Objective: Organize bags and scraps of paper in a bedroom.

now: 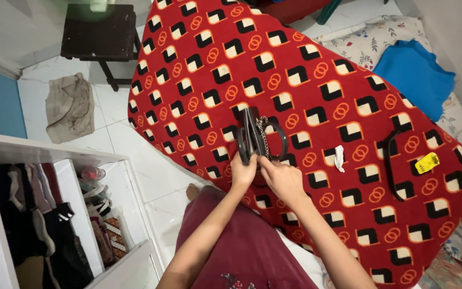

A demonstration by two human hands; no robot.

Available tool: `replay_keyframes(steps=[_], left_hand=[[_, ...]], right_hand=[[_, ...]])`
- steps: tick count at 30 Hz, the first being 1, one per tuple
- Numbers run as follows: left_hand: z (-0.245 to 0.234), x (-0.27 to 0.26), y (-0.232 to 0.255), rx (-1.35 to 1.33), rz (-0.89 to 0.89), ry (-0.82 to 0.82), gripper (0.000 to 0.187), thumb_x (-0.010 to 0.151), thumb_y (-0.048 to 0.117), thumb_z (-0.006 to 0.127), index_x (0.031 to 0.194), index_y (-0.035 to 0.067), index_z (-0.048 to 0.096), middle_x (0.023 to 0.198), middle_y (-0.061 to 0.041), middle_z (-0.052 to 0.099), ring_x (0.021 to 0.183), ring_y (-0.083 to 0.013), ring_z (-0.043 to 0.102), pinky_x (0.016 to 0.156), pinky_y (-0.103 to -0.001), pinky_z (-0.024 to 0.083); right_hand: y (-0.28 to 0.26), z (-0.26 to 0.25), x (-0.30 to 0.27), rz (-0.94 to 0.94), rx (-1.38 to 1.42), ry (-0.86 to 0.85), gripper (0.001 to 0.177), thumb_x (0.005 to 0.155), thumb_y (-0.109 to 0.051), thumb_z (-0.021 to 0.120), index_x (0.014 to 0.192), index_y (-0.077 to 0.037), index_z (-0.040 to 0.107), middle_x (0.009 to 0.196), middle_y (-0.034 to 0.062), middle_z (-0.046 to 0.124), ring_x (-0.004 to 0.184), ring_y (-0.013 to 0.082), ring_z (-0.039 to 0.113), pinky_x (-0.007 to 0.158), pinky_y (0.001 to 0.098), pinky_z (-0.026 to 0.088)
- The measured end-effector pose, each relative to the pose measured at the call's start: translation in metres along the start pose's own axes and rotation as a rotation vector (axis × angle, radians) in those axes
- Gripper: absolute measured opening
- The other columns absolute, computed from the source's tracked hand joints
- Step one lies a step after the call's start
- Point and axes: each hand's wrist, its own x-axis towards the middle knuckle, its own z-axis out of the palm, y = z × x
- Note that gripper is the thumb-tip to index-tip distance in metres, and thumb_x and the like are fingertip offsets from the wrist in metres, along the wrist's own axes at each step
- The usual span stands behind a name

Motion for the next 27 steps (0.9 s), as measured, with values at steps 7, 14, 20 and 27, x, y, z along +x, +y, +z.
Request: replay_keyframes(steps=[7, 14, 20, 27], left_hand=[[-0.024, -0.012, 0.079, 0.147, 0.230, 0.029, 0.037, 0.088, 0.012, 0.067, 0.124, 0.003, 0.063, 0.101, -0.023, 0.069, 0.090, -0.0431, 0.069, 0.078, -0.048, 0.056], [-0.026, -0.031, 0.099, 0.035, 0.265, 0.088, 0.039, 0.092, 0.006, 0.063, 0.131, 0.005, 0.064, 0.116, -0.021, 0.069, 0.100, -0.0401, 0.072, 0.084, -0.044, 0.059], [-0.019, -0.047, 0.099, 0.129, 0.239, -0.048, 0.049, 0.094, 0.006, 0.064, 0.142, 0.005, 0.056, 0.134, -0.017, 0.063, 0.110, -0.0376, 0.068, 0.091, -0.042, 0.056], [-0.024, -0.061, 0.095, 0.273, 0.574, -0.184, 0.055, 0.090, -0.002, 0.062, 0.144, 0.006, 0.058, 0.140, -0.018, 0.061, 0.132, -0.0405, 0.058, 0.105, -0.043, 0.052]], right_hand=[[0.013, 0.002, 0.001, -0.011, -0.211, 0.063, 0.024, 0.095, -0.035, 0.063, 0.116, -0.024, 0.069, 0.054, 0.0059, 0.064, 0.041, 0.0252, 0.063, 0.035, 0.0382, 0.047], [0.025, 0.022, -0.010, 0.314, -0.121, -0.044, 0.021, 0.103, -0.040, 0.059, 0.103, -0.021, 0.067, 0.056, 0.0084, 0.065, 0.051, 0.0275, 0.066, 0.044, 0.0374, 0.048], [0.076, 0.077, -0.015, 0.710, 1.262, -0.082, 0.038, 0.101, -0.023, 0.054, 0.136, -0.010, 0.062, 0.094, 0.0182, 0.070, 0.074, 0.0370, 0.067, 0.064, 0.0359, 0.052], [0.152, 0.191, -0.015, 0.260, 0.375, -0.154, 0.020, 0.086, -0.013, 0.069, 0.104, -0.006, 0.073, 0.099, 0.0198, 0.075, 0.093, 0.0381, 0.071, 0.079, 0.0424, 0.057]])
